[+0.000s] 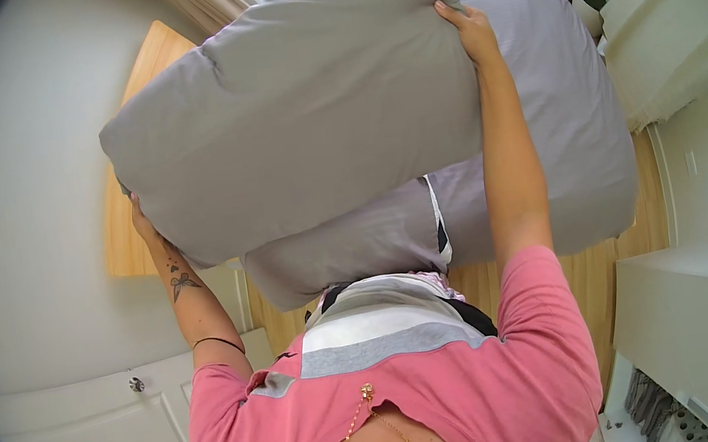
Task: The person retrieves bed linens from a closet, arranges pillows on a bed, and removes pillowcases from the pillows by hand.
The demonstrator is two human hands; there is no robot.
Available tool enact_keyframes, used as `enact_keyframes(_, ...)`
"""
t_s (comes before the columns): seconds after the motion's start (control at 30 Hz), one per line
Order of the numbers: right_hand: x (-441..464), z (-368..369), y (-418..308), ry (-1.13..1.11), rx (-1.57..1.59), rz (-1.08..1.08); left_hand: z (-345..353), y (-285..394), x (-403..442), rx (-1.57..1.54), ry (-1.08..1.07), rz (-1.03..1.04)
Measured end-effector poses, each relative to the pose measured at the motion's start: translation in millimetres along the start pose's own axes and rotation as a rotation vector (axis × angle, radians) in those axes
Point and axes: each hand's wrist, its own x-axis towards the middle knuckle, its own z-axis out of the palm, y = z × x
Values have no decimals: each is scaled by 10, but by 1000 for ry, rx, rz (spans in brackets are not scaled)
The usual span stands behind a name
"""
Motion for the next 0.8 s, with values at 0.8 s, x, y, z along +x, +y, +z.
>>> enact_keyframes(0.8, -1469, -1482, 1883, 32, -1500, 120, 1500, -1860, -3156, 752, -1028, 101)
